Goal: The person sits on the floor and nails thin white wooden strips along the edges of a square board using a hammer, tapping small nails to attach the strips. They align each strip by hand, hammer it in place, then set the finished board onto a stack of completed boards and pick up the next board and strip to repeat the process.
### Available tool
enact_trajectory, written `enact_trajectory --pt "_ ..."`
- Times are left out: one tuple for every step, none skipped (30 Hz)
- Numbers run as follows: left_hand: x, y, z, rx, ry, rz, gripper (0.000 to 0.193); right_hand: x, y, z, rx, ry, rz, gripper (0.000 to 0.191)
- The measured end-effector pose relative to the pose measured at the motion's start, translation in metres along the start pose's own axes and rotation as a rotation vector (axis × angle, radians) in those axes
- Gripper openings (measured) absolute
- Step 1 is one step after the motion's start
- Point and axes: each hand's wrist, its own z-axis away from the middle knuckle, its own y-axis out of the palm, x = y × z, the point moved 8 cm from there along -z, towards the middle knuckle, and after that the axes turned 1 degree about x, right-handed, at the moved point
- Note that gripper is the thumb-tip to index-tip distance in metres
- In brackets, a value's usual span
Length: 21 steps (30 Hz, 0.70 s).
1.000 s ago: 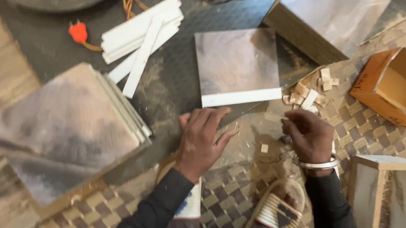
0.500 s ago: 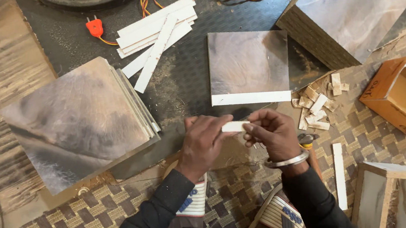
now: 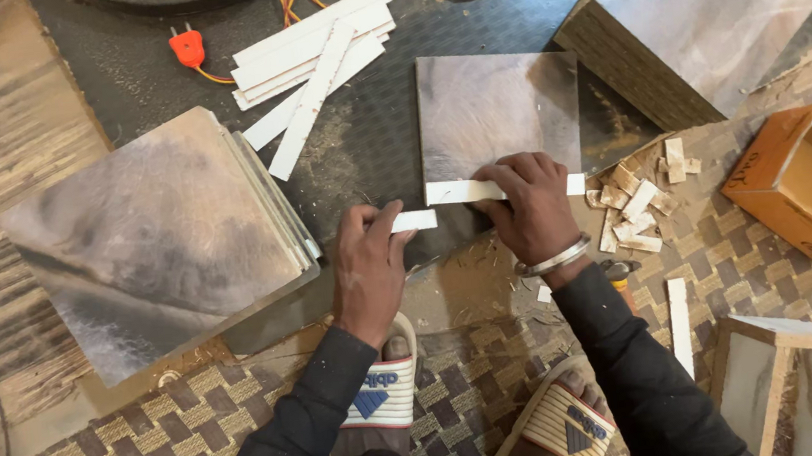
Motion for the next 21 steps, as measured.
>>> enact_trajectory --pt "0.000 0.001 -0.002 -0.015 0.010 0.012 0.036 -0.002 0.001 0.001 0.007 0.008 -0.028 0.029" --pt "-0.002 0.002 -0.004 -0.025 0.041 0.042 0.037 -0.005 0.002 0.002 0.012 0.020 -0.054 0.029" --pt "-0.004 0.004 -0.005 -0.033 0.071 0.073 0.038 -0.006 0.001 0.003 0.008 0.027 -0.053 0.028" --pt "-0.006 0.007 -0.007 -0.043 0.101 0.107 0.039 -0.007 0.001 0.004 0.005 0.031 -0.051 0.028" --pt "-0.005 0.012 -0.010 -0.033 0.102 0.099 0.040 -0.007 0.000 0.004 0.001 0.033 -0.051 0.028" --pt "-0.005 0.016 -0.013 -0.022 0.104 0.088 0.041 -0.007 0.001 0.004 0.007 0.040 -0.054 0.028" --pt "-0.004 0.020 -0.016 -0.010 0.105 0.076 0.042 -0.007 0.001 0.004 0.013 0.049 -0.058 0.028" --pt "-0.005 0.021 -0.017 -0.025 0.131 0.070 0.042 -0.007 0.001 0.003 0.021 0.059 -0.061 0.029" --pt "-0.007 0.023 -0.018 -0.039 0.158 0.066 0.043 -0.006 0.001 0.003 0.018 0.061 -0.058 0.029" --pt "-0.008 0.023 -0.020 -0.054 0.188 0.061 0.043 -0.005 0.000 0.003 0.011 0.063 -0.055 0.029" --pt "-0.009 0.026 -0.021 -0.040 0.203 0.055 0.044 -0.005 -0.001 0.003 0.003 0.062 -0.054 0.029" --pt "-0.010 0.028 -0.023 -0.026 0.216 0.048 0.045 -0.004 -0.001 0.002 0.005 0.060 -0.054 0.029" --pt "-0.012 0.029 -0.023 -0.011 0.226 0.041 0.047 -0.003 -0.001 0.003 0.009 0.058 -0.055 0.028" --pt "-0.013 0.029 -0.024 -0.011 0.231 0.041 0.046 -0.003 -0.001 0.003 0.013 0.057 -0.055 0.027" --pt "-0.014 0.029 -0.025 -0.013 0.240 0.040 0.046 -0.002 -0.002 0.003 0.004 0.057 -0.056 0.028" --pt "-0.016 0.029 -0.026 -0.017 0.249 0.038 0.046 -0.002 -0.003 0.003 -0.007 0.055 -0.058 0.028" --pt "-0.017 0.029 -0.027 -0.011 0.249 0.047 0.046 -0.001 -0.003 0.003 -0.017 0.052 -0.061 0.029" --pt "-0.018 0.029 -0.028 -0.003 0.248 0.055 0.046 -0.001 -0.003 0.003 -0.014 0.054 -0.058 0.028" --pt "-0.019 0.028 -0.028 0.006 0.245 0.067 0.046 -0.001 -0.003 0.003 -0.008 0.059 -0.053 0.028" --pt "-0.020 0.027 -0.028 0.000 0.244 0.065 0.045 -0.001 -0.003 0.002 -0.001 0.064 -0.047 0.027" --pt "-0.021 0.025 -0.028 -0.006 0.247 0.062 0.043 -0.001 -0.002 0.002 0.002 0.066 -0.047 0.027"
